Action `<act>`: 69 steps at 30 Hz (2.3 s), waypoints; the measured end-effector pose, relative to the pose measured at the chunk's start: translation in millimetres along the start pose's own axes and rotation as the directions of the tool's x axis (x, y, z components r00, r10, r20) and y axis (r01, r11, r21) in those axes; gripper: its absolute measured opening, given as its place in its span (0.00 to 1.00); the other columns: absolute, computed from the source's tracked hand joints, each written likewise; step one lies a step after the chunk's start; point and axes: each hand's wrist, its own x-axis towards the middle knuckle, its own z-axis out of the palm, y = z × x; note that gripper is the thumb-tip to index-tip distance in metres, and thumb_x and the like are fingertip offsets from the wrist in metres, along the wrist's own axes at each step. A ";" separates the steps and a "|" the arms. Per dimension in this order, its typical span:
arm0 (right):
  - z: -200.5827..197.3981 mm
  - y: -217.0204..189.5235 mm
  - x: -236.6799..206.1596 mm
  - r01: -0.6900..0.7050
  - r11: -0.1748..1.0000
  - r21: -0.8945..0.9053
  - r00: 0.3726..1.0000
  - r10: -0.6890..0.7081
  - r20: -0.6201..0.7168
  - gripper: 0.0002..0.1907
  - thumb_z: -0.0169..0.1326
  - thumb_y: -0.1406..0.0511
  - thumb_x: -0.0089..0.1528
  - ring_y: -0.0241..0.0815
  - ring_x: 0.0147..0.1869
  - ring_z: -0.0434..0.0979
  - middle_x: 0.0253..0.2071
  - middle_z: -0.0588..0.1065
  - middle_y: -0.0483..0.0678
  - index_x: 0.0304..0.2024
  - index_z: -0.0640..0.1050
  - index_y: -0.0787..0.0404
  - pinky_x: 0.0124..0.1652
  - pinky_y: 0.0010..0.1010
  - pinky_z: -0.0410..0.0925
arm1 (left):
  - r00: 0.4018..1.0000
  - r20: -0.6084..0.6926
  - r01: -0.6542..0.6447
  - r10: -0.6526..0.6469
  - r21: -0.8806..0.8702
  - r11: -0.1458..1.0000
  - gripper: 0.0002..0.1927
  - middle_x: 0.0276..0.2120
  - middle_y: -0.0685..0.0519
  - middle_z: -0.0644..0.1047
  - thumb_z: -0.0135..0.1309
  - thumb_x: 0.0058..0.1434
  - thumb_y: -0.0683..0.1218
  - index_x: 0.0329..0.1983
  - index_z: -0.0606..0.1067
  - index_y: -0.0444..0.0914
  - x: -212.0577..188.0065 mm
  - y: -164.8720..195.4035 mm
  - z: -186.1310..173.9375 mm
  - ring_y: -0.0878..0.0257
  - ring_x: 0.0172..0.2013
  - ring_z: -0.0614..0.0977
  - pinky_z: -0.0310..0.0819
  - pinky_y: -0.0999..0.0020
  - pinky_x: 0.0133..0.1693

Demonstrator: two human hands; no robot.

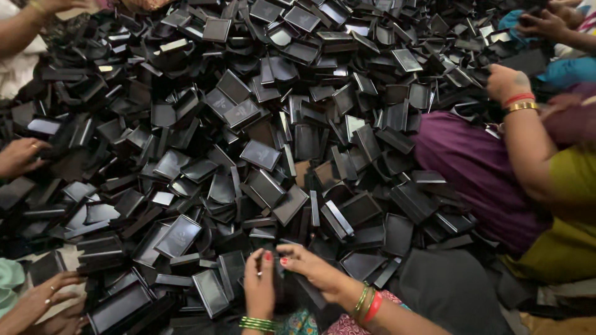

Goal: The person sits on the floor and repeatedly picks up small black plastic trays from a large pile, opens them to inspect the interior, and places them back into the pile. The task involves continuous handling of identical trays without a visible final destination.

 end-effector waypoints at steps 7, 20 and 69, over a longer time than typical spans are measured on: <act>16.2 4.5 9.8 0.370 0.924 -0.093 0.883 -0.381 -0.273 0.17 0.61 0.68 0.63 0.30 0.46 0.73 0.42 0.73 0.43 0.53 0.73 0.64 0.47 0.23 0.69 | 0.999 0.006 0.045 -0.045 -0.233 0.971 0.23 0.52 0.50 0.78 0.45 0.69 0.54 0.57 0.74 0.33 -26.9 -0.6 35.5 0.62 0.54 0.77 0.66 0.68 0.57; 19.7 23.8 19.2 0.437 0.817 -0.377 0.816 -0.536 -0.216 0.15 0.56 0.64 0.66 0.38 0.57 0.74 0.55 0.76 0.50 0.51 0.76 0.67 0.57 0.30 0.66 | 1.000 -0.022 0.020 -0.022 -0.102 0.995 0.25 0.52 0.47 0.78 0.42 0.72 0.56 0.58 0.73 0.32 -35.9 -5.3 36.8 0.59 0.53 0.78 0.68 0.66 0.56; -72.9 -175.8 -150.1 0.708 0.660 0.251 0.697 -0.710 -0.100 0.17 0.49 0.52 0.68 0.32 0.28 0.70 0.28 0.75 0.41 0.32 0.78 0.53 0.26 0.25 0.64 | 0.930 0.355 -0.219 0.098 0.320 0.922 0.16 0.35 0.49 0.84 0.61 0.60 0.49 0.47 0.79 0.36 -29.4 54.2 -9.9 0.62 0.35 0.87 0.79 0.69 0.39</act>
